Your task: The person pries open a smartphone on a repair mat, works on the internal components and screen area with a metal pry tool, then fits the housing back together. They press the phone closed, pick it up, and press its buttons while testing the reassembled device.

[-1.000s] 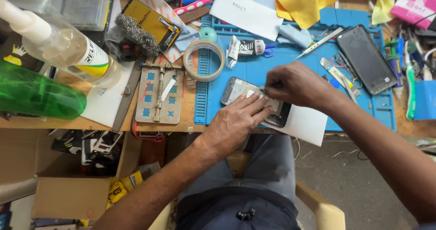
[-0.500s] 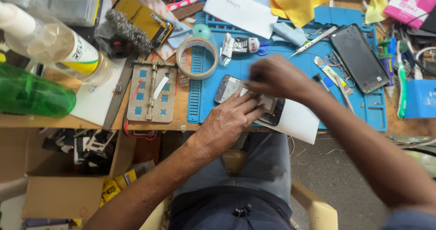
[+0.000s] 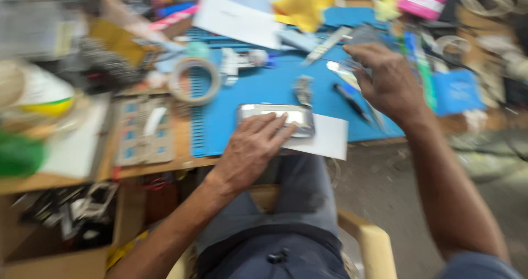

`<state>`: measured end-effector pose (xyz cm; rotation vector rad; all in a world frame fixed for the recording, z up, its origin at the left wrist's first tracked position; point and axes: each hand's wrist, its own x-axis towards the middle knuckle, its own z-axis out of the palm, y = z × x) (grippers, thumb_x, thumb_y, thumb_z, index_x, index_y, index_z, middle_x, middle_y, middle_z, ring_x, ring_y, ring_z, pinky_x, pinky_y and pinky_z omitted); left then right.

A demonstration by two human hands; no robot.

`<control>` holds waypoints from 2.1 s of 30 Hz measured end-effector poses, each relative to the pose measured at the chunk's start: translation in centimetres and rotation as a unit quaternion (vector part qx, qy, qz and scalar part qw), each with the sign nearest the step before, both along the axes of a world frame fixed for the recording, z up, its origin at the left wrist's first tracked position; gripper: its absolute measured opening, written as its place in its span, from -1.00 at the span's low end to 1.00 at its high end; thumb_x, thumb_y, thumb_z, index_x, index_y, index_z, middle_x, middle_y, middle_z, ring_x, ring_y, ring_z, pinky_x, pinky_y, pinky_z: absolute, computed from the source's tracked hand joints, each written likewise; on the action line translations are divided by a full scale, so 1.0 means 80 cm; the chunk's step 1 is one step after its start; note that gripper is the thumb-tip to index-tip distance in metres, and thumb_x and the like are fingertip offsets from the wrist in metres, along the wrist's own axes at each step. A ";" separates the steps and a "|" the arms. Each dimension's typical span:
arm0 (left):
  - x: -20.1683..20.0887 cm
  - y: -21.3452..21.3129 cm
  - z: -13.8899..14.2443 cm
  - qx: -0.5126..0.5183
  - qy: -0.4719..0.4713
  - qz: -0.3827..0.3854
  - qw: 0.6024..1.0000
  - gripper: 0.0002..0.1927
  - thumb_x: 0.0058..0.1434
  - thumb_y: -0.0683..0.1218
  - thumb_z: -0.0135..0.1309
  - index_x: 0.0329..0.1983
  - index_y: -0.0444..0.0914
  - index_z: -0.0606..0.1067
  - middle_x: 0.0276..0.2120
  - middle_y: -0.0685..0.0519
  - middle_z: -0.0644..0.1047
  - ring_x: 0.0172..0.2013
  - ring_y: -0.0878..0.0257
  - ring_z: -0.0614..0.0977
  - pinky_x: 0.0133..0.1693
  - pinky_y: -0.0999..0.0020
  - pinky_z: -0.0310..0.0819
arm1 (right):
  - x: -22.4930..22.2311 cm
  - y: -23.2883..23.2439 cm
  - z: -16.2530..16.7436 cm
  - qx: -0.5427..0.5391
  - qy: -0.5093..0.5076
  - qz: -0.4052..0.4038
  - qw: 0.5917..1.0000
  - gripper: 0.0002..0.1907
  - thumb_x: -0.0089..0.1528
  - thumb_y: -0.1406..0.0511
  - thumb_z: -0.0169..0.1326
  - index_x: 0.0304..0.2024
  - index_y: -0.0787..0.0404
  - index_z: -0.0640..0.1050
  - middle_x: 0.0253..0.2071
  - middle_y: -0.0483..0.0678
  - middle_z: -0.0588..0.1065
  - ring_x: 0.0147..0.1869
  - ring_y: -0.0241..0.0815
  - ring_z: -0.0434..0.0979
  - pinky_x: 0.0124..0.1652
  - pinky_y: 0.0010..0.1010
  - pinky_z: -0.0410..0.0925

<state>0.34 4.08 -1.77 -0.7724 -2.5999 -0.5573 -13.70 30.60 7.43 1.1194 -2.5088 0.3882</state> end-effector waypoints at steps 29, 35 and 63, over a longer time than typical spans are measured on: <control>0.051 0.019 0.003 0.155 -0.024 0.228 0.961 0.03 -0.03 0.18 0.44 0.39 -0.35 0.24 0.15 -0.06 0.48 0.16 0.02 0.40 0.16 0.01 0.17 | 0.146 -0.061 -0.103 -0.468 -0.297 -0.048 0.831 -0.74 0.28 0.47 0.23 0.04 0.33 0.63 -0.04 0.07 0.64 -0.01 -0.20 0.67 0.02 -0.41 0.52; 0.058 0.018 0.004 0.207 -0.056 0.230 0.949 0.14 -0.11 0.13 0.49 0.43 -0.33 0.15 0.13 0.01 0.46 0.17 0.04 0.37 0.18 -0.02 0.12 | 0.151 -0.093 -0.099 -0.310 -0.193 0.008 0.931 -0.75 0.28 0.46 0.23 0.03 0.31 0.64 -0.09 0.08 0.65 -0.06 -0.18 0.70 -0.08 -0.45 0.50; 0.050 0.015 0.005 0.245 -0.063 0.212 0.944 0.01 -0.14 0.06 0.50 0.33 -0.27 0.24 0.02 -0.02 0.49 0.09 0.03 0.43 0.12 0.02 0.21 | 0.152 -0.106 -0.090 -0.304 -0.167 0.006 0.938 -0.76 0.27 0.52 0.21 0.00 0.31 0.63 -0.08 0.05 0.64 -0.04 -0.21 0.67 -0.06 -0.41 0.50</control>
